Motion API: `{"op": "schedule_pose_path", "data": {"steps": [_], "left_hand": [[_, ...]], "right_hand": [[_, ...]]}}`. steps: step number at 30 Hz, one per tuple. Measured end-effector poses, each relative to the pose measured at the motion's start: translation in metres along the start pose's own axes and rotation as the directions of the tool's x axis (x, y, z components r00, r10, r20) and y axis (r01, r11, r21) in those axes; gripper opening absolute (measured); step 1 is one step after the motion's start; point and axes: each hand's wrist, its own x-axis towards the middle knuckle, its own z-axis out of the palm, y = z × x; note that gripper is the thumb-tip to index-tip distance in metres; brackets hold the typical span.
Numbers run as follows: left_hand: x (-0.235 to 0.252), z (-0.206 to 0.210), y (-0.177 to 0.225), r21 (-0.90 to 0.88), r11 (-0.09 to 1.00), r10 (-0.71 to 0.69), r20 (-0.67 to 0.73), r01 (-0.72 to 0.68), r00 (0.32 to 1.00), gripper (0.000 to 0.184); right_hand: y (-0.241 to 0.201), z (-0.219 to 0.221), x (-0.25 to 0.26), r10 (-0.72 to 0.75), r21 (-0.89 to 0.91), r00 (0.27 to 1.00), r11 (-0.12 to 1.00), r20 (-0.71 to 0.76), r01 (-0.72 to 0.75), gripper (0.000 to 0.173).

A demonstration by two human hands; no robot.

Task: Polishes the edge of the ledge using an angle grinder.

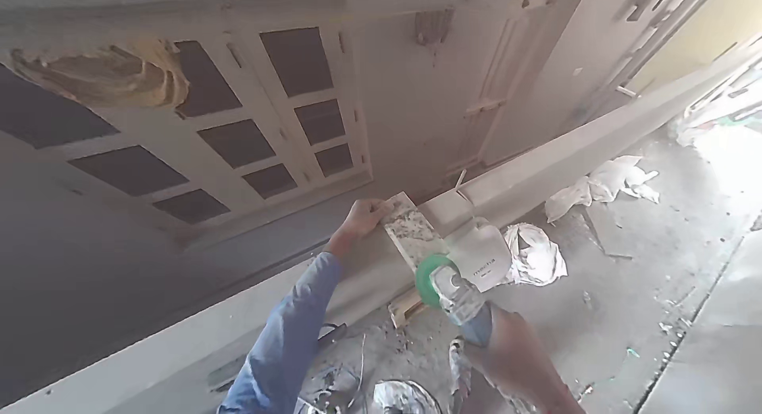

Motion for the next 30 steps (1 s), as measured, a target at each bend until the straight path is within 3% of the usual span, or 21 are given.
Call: {"op": "schedule_pose_path", "data": {"steps": [6, 15, 22, 30], "left_hand": [[-0.002, 0.002, 0.001, 0.013, 1.000, 0.004, -0.005, -0.004, 1.000, 0.031], [0.000, 0.002, 0.002, 0.054, 0.998, 0.012, 0.000, -0.012, 1.000, 0.032], [-0.001, 0.005, 0.002, 0.060, 0.998, 0.026, -0.024, -0.024, 0.999, 0.031], [-0.003, 0.006, 0.007, 0.109, 0.994, 0.001, -0.031, 0.002, 1.000, 0.029]], "right_hand": [[0.020, -0.018, 0.017, 0.020, 0.089, 0.991, 0.996, -0.135, -0.008, 0.057], [-0.002, 0.003, -0.005, -0.016, 0.023, 0.997, 1.000, 0.072, 0.014, 0.063], [0.017, 0.005, 0.015, 0.006, 0.137, 0.998, 0.991, -0.060, 0.002, 0.060], [0.014, 0.016, 0.011, -0.001, 0.214, 1.000, 0.977, -0.026, 0.006, 0.062]]}}
